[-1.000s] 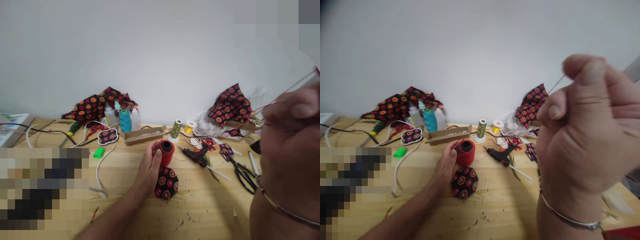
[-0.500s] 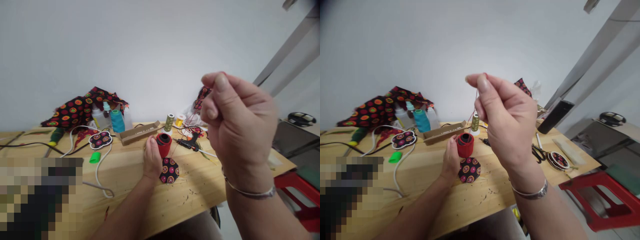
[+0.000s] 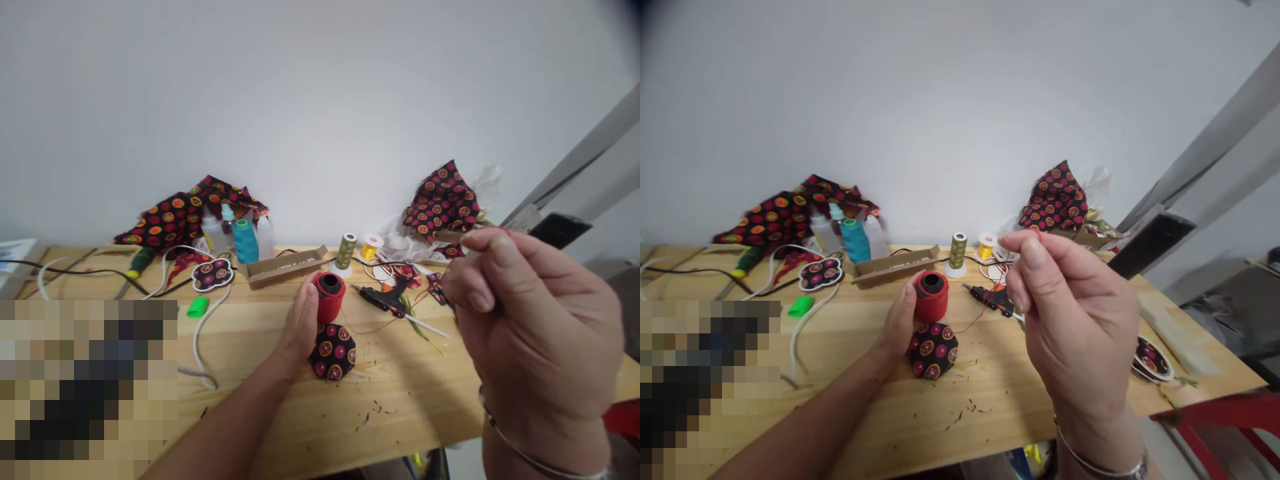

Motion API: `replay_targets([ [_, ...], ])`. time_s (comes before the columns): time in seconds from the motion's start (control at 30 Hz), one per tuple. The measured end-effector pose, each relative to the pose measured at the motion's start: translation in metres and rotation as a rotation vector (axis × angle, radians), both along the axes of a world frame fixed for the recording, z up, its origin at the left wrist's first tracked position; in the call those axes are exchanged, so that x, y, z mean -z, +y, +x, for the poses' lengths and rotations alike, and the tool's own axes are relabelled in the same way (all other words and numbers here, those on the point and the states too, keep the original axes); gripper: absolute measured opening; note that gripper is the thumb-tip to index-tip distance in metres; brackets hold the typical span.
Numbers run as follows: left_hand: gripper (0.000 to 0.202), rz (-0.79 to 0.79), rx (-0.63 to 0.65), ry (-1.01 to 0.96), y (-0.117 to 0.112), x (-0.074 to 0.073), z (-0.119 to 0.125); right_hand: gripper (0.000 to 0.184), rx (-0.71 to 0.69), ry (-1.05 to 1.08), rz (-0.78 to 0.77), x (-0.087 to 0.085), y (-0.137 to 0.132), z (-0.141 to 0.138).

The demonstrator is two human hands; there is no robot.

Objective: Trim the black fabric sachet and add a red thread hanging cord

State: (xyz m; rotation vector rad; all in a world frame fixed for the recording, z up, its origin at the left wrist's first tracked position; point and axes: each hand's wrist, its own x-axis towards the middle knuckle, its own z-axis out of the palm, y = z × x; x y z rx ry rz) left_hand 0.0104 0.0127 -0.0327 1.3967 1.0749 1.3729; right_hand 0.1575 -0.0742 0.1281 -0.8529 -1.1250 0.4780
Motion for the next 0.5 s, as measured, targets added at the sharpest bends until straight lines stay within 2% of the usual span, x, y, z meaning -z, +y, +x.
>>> replay_targets([
  [0.13, 0.046, 0.004, 0.001, 0.016, -0.002, -0.001, 0.001, 0.014, -0.106, -0.007, -0.066, 0.012, -0.007, 0.022],
  [0.33, 0.045, -0.002, -0.047, 0.055, -0.012, -0.002, 0.003, 0.012, -0.186, -0.06, -0.275, 0.042, -0.011, 0.061],
  [0.5, 0.047, -0.015, -0.115, 0.059, -0.014, 0.001, 0.004, 0.014, -0.361, -0.135, -0.366, 0.052, -0.002, 0.073],
])
